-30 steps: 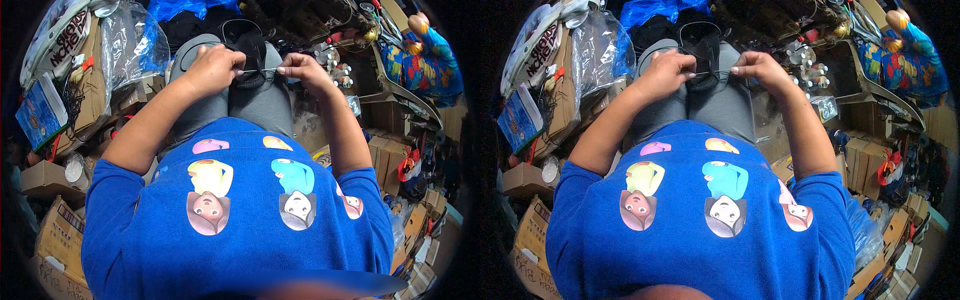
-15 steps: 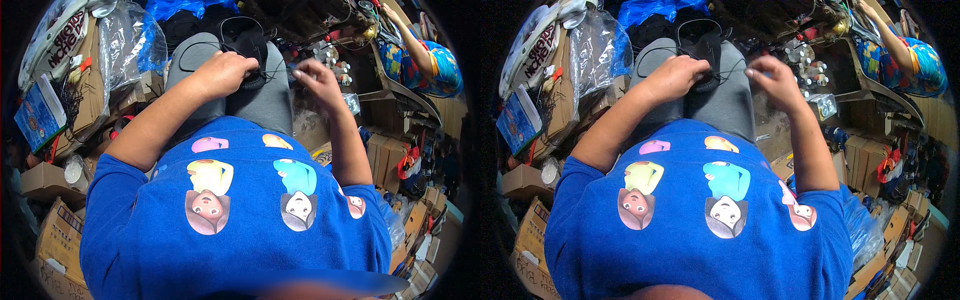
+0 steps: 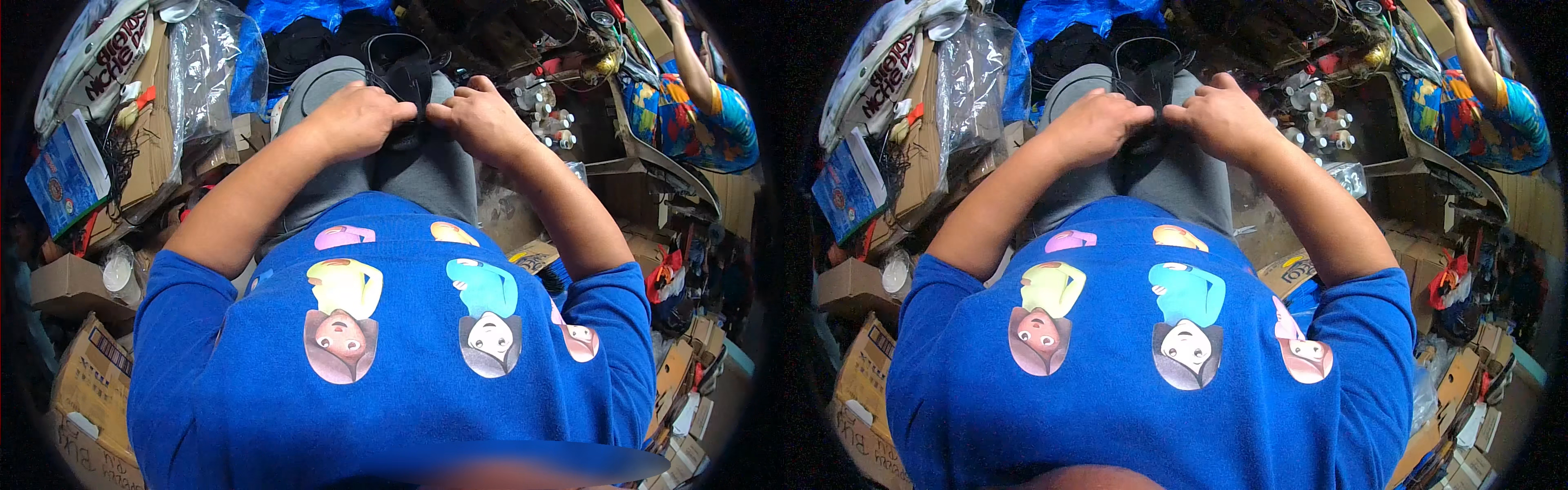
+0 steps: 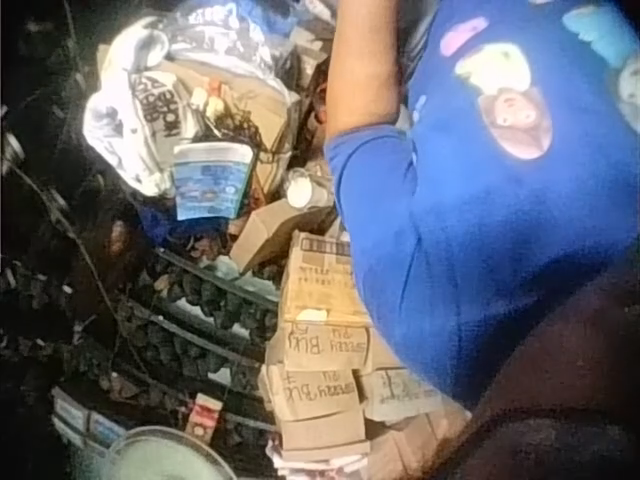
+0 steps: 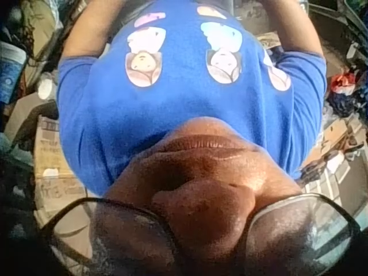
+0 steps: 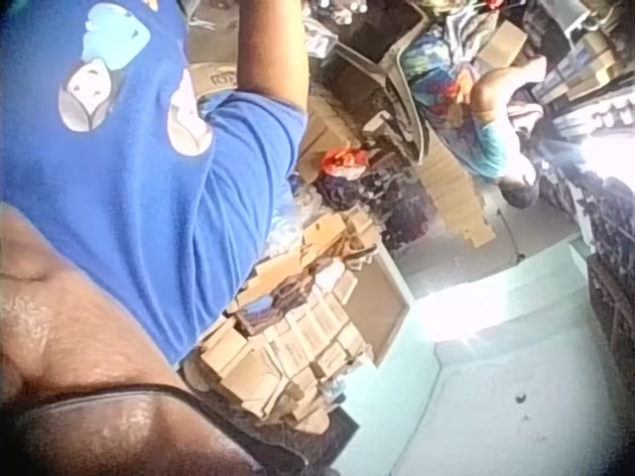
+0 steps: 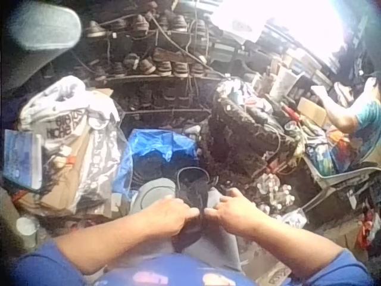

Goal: Lacing a black shoe while sitting in a workshop.

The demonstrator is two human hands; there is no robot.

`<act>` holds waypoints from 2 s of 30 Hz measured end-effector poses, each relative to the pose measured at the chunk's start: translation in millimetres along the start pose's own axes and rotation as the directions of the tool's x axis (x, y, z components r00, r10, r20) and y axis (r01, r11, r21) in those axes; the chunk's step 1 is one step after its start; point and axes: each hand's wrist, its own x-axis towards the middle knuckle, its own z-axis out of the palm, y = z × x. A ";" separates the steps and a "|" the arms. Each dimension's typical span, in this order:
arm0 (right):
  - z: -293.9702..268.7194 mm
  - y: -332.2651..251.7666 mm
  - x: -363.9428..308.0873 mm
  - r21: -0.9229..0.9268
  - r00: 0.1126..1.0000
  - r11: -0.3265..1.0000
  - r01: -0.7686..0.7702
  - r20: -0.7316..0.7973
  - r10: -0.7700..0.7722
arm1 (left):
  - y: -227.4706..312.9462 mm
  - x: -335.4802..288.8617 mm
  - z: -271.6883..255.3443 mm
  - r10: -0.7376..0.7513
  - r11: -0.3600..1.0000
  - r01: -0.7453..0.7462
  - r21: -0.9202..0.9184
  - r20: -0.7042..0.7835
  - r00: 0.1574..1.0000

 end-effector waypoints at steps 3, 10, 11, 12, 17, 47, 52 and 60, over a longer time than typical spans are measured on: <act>14.3 11.8 -6.2 0.052 0.997 0.998 0.040 -0.073 -0.036 | -1.5 -14.3 -7.0 -0.008 0.999 0.009 0.044 -0.019 1.000; 46.9 61.2 -85.6 0.790 0.759 0.334 -0.514 0.238 0.606 | -37.3 -100.8 -47.0 -0.331 0.933 0.277 -0.230 -0.246 0.911; 36.8 62.3 -84.1 0.909 0.682 0.001 -0.417 0.312 0.662 | -33.0 -101.9 -56.9 -0.398 0.886 0.295 -0.359 -0.258 0.880; 23.9 59.3 -75.2 0.967 0.712 -0.022 -0.253 0.202 0.673 | -24.8 -97.1 -66.9 -0.400 0.885 0.298 -0.359 -0.256 0.880; -13.5 9.8 3.6 0.864 0.840 -0.384 0.325 -0.078 0.537 | 25.0 -26.1 -63.6 0.024 0.459 -0.388 -0.799 -0.426 0.905; 24.4 27.8 -15.3 0.799 0.924 0.544 -0.256 0.038 0.380 | -13.5 41.1 -13.9 -0.055 0.950 0.069 -0.304 0.055 0.997; 40.5 22.8 -13.5 0.833 0.950 0.534 -0.146 -0.034 0.312 | -23.7 43.9 -3.4 0.012 0.867 0.039 -0.496 0.100 0.995; 31.9 -8.7 -32.4 0.728 0.902 0.667 -0.160 -0.168 0.399 | -17.2 39.3 -9.8 0.068 0.913 0.041 -0.405 0.251 0.966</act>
